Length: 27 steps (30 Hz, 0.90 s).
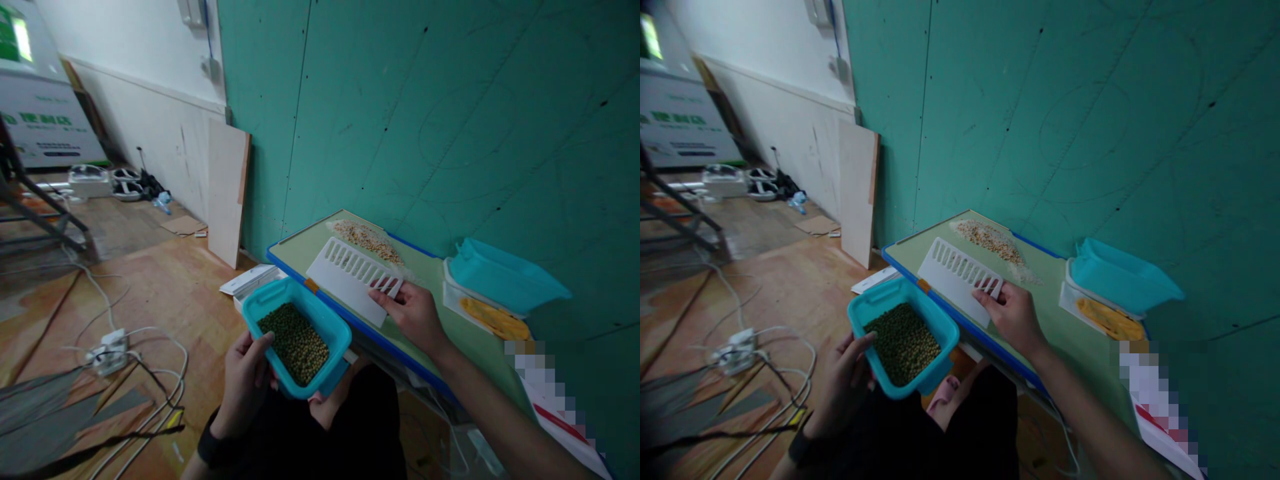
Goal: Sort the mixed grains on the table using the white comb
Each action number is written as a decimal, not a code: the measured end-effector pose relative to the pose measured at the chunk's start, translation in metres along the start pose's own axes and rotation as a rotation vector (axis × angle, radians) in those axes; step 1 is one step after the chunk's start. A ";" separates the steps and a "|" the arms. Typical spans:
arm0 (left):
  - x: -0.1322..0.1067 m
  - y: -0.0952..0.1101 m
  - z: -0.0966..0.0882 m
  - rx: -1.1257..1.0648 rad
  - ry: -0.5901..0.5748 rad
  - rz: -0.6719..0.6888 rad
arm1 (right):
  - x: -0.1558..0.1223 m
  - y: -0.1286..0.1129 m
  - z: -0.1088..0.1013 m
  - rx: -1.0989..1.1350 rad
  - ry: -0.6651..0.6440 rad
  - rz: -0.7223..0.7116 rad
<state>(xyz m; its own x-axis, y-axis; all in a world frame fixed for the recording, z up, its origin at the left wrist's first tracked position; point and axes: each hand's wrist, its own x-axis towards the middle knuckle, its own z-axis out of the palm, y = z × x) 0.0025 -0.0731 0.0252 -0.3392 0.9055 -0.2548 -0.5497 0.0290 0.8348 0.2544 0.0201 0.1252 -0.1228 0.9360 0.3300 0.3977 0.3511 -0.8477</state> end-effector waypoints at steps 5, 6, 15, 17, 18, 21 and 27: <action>-0.001 0.005 -0.003 0.025 0.004 0.001 | 0.021 0.008 0.001 -0.060 0.090 -0.067; 0.001 0.005 -0.004 0.024 0.001 0.012 | 0.026 0.011 0.003 -0.078 0.094 -0.072; 0.030 0.014 -0.020 0.025 -0.051 0.050 | 0.048 0.012 0.019 -0.119 0.038 -0.075; 0.033 0.017 -0.019 0.023 -0.057 0.056 | 0.048 0.010 0.022 -0.102 0.028 -0.078; 0.034 0.018 -0.018 0.020 -0.060 0.058 | 0.048 0.009 0.024 -0.101 0.026 -0.080; 0.036 0.020 -0.015 0.013 -0.064 0.050 | 0.047 0.006 0.027 -0.106 0.019 -0.085; 0.039 0.020 -0.013 0.006 -0.069 0.053 | 0.044 0.000 0.032 -0.078 0.000 -0.084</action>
<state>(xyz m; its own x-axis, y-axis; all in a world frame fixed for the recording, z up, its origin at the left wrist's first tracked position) -0.0320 -0.0430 0.0253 -0.3142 0.9329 -0.1762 -0.5276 -0.0173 0.8493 0.2194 0.0626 0.1266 -0.1584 0.9032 0.3989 0.4559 0.4252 -0.7819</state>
